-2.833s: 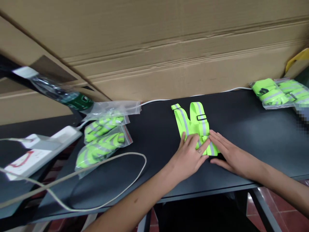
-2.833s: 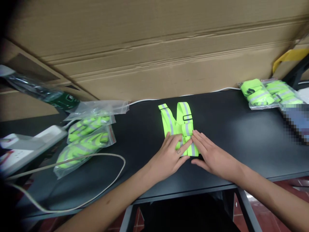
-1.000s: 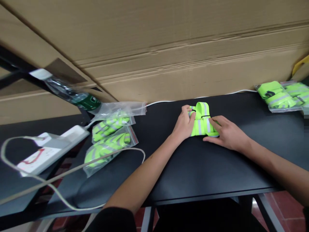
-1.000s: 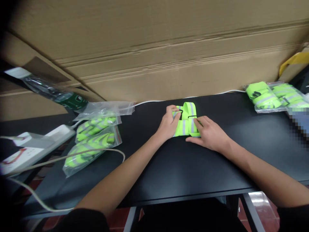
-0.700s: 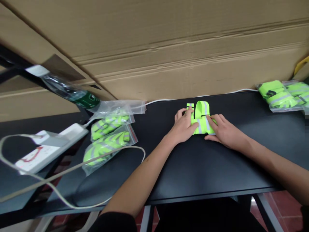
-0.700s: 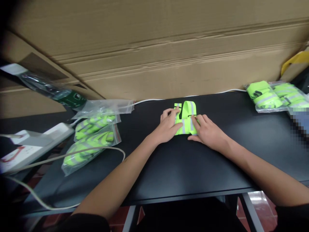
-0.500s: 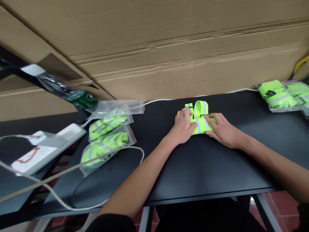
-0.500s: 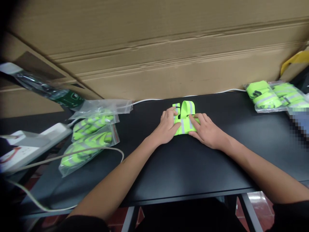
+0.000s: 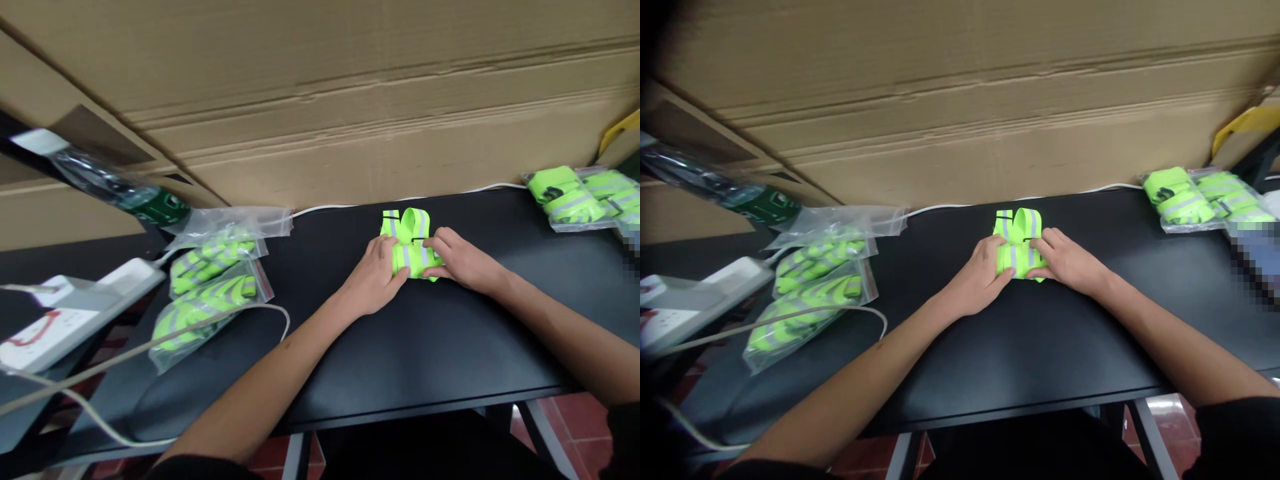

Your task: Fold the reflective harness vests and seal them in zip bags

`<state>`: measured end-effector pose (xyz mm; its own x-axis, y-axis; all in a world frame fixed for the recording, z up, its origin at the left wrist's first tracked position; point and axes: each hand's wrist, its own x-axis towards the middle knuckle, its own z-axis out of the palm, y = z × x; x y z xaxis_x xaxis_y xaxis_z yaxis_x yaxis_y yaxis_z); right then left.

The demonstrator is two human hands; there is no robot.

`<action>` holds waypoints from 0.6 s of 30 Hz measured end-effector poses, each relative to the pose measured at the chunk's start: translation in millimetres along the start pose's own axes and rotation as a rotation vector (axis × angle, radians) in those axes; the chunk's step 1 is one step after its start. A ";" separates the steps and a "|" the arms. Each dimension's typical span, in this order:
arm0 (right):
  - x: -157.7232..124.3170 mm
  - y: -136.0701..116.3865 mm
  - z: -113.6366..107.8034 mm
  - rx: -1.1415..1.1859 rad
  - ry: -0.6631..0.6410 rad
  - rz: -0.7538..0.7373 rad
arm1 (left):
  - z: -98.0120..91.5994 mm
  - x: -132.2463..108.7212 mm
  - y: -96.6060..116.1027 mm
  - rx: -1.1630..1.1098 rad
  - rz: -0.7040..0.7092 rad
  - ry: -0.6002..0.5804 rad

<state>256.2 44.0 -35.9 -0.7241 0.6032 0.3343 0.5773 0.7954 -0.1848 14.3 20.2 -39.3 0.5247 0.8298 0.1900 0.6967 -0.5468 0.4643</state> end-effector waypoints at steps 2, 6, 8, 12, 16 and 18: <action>1.5 0.9 -0.4 -0.013 -0.003 -0.020 | -1.6 -2.2 -1.3 0.015 0.012 -0.007; 2.9 -2.5 0.1 0.026 0.022 0.027 | -6.2 -5.3 0.0 0.054 0.013 -0.018; 3.2 -3.6 2.0 0.046 0.040 0.046 | -7.2 -6.0 1.1 0.035 0.015 -0.021; 4.1 -0.1 10.6 0.106 0.186 0.156 | -6.1 -6.1 0.8 -0.029 0.021 -0.032; 5.0 2.5 18.4 0.050 0.412 0.409 | -3.5 -4.9 0.6 -0.023 0.023 -0.008; 5.6 0.2 19.2 0.000 0.417 0.530 | -2.7 -4.1 1.6 -0.011 0.033 -0.009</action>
<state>245.0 48.7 -51.8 -0.1367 0.8387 0.5272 0.8144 0.3981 -0.4221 11.9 16.2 -37.0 0.5522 0.8100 0.1976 0.6734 -0.5730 0.4671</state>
